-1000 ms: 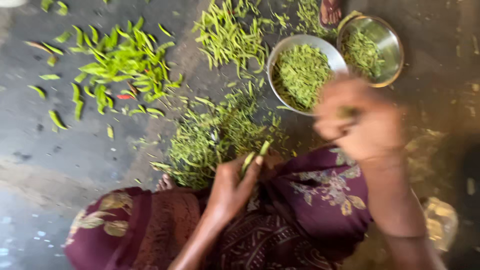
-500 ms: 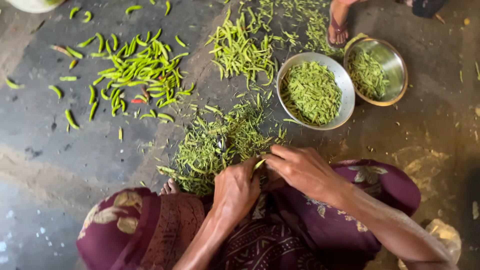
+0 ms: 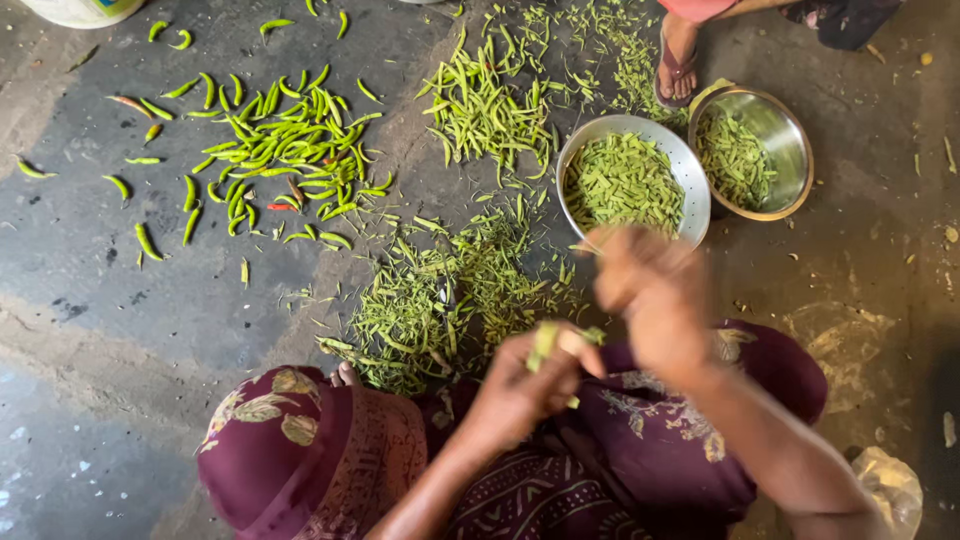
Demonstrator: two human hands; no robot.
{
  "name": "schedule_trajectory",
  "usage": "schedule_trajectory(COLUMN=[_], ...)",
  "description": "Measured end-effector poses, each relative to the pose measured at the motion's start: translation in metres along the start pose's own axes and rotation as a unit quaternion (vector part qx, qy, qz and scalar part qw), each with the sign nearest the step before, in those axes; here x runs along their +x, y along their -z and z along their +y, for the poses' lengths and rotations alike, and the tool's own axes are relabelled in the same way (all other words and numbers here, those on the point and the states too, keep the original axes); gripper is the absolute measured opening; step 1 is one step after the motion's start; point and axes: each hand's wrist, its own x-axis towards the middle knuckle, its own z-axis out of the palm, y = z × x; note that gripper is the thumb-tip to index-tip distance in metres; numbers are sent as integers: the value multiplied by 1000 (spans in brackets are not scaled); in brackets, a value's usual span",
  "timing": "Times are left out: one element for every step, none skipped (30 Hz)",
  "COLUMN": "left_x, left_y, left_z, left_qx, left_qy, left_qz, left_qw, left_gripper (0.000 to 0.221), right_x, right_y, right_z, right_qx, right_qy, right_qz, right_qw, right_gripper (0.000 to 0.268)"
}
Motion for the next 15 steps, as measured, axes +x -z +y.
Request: schedule_trajectory(left_x=[0, -1, -1, 0, 2, 3, 4, 5, 4, 4, 3, 2, 3, 4, 7], left_y=[-4, -9, -14, -16, -17, -16, -13, -12, -8, -5, -2, 1, 2, 5, 8], left_z=[3, 6, 10, 14, 17, 20, 23, 25, 27, 29, 30, 31, 30, 30, 28], left_qx=[120, 183, 244, 304, 326, 347, 369, 357, 349, 341, 358, 375, 391, 380, 366], left_qy=[-7, -42, -78, -114, -85, -55, -24, -10, 8, 26, -13, -53, -94, -60, -29], left_qz=[-13, 12, 35, 58, 78, 97, 120, 134, 147, 159, 170, 180, 186, 199, 213], left_qw=[993, 982, 966, 944, 938, 931, 921, 924, 926, 926, 918, 908, 896, 901, 905], left_gripper=[37, 30, 33, 44, 49, 56, 63, 56, 50, 44, 39, 35, 31, 32, 32], right_x=[16, 30, 38, 44, 45, 45, 44, 43, 41, 38, 35, 33, 32, 28, 24], right_y=[12, 24, 35, 49, 61, 73, 79, 82, 79, 74, 66, 55, 44, 35, 25], right_z=[-12, -19, -21, -23, -23, -25, -25, -27, -25, -22, -19, -13, -9, -3, 5], right_qx=[-48, -96, -246, -388, -349, -308, -264, -154, -35, 84, 88, 92, 96, 54, 8], right_qy=[63, 125, 214, 296, 252, 206, 159, 104, 43, -19, -60, -101, -139, -138, -135], right_qz=[3, 6, 41, 73, 86, 98, 106, 69, 35, 2, -15, -33, -50, -91, -134], right_qw=[997, 988, 944, 870, 899, 924, 945, 980, 998, 996, 994, 990, 984, 985, 982], right_gripper=[11, 11, 18, 32, 39, 45, 52, 52, 52, 53, 51, 49, 47, 46, 44])
